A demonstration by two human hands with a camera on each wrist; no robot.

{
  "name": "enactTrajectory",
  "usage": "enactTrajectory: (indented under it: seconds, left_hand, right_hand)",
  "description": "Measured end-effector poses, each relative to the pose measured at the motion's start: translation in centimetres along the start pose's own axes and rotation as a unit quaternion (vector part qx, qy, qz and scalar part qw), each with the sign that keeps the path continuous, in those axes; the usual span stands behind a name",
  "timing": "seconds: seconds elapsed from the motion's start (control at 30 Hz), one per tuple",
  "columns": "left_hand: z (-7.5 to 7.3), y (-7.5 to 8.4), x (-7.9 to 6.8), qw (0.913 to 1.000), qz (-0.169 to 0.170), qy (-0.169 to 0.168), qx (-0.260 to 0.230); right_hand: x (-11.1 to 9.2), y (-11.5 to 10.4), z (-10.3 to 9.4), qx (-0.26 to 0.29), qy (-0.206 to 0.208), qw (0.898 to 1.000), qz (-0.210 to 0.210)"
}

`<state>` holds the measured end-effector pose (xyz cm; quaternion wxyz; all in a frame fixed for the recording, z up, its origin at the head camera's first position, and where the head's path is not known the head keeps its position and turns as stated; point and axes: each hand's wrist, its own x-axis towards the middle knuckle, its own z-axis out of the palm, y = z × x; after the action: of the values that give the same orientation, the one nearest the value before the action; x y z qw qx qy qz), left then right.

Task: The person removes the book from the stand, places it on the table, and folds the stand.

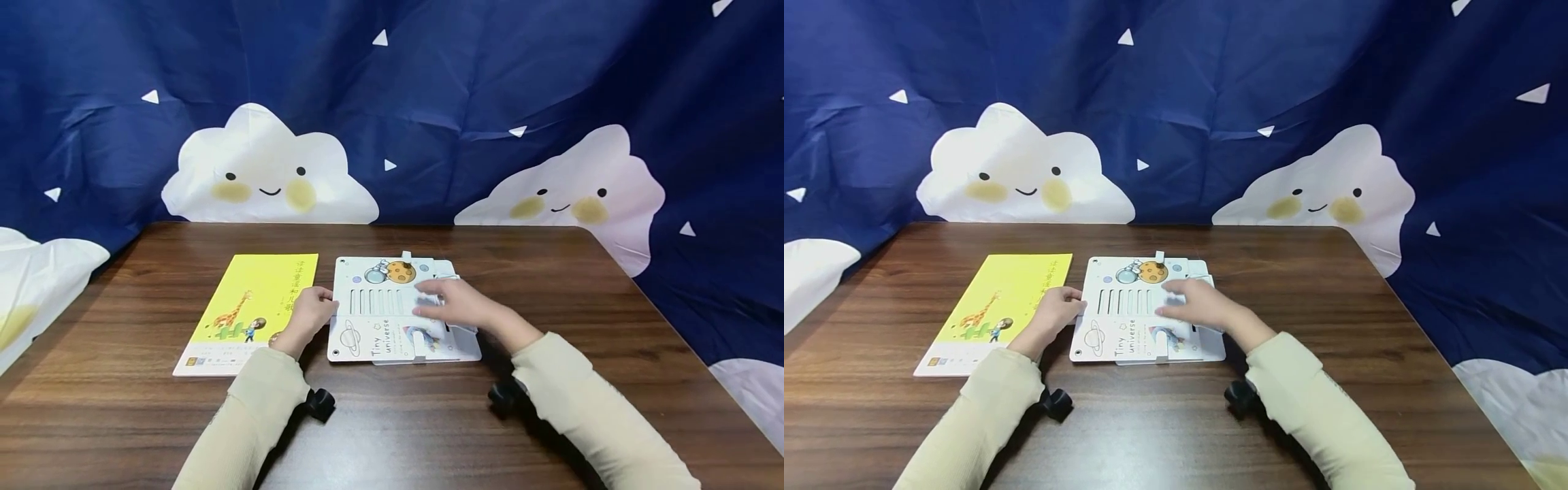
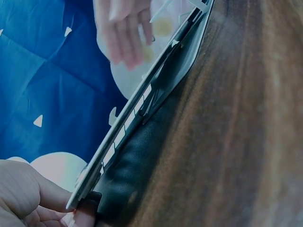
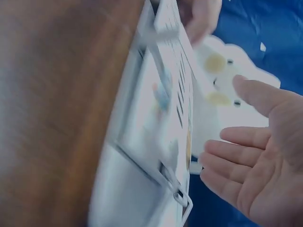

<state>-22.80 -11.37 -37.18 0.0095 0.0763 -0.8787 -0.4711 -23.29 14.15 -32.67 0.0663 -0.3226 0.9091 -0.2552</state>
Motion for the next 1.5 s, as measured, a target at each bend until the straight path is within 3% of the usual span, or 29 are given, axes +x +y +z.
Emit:
enactTrajectory:
  seconds: [0.2,0.4,0.5,0.53,0.7,1.1,1.5]
  left_hand:
    - [0.4,0.0,0.4,0.9999,-0.013,-0.005,-0.005]
    - [1.0,-0.6,1.2,0.9997,-0.003,-0.003,-0.023]
    - [0.9,-0.3,0.8,0.9996,-0.002,-0.004,-0.028]
    - [0.8,0.1,0.5,0.9996,-0.017,-0.009,-0.021]
    - [0.6,0.3,0.4,0.9997,-0.006,-0.009,-0.021]
    - [0.9,0.6,0.5,1.0000,0.007,-0.001,0.003]
    - [1.0,0.8,0.7,0.9999,0.008,-0.008,0.004]
  right_hand:
    - [3.4,1.6,-1.3,0.038,0.007,0.996,0.077]
    - [6.0,2.6,-0.9,0.076,0.011,0.985,0.152]
    - [6.8,2.7,-0.5,0.064,0.006,0.985,0.161]
    - [7.0,2.7,-0.4,0.061,0.005,0.985,0.163]
    - [7.8,2.9,-0.1,0.067,-0.004,0.983,0.172]
    - [7.5,3.3,-0.1,0.063,-0.028,0.984,0.163]
    - [7.2,3.5,0.2,0.079,-0.003,0.982,0.169]
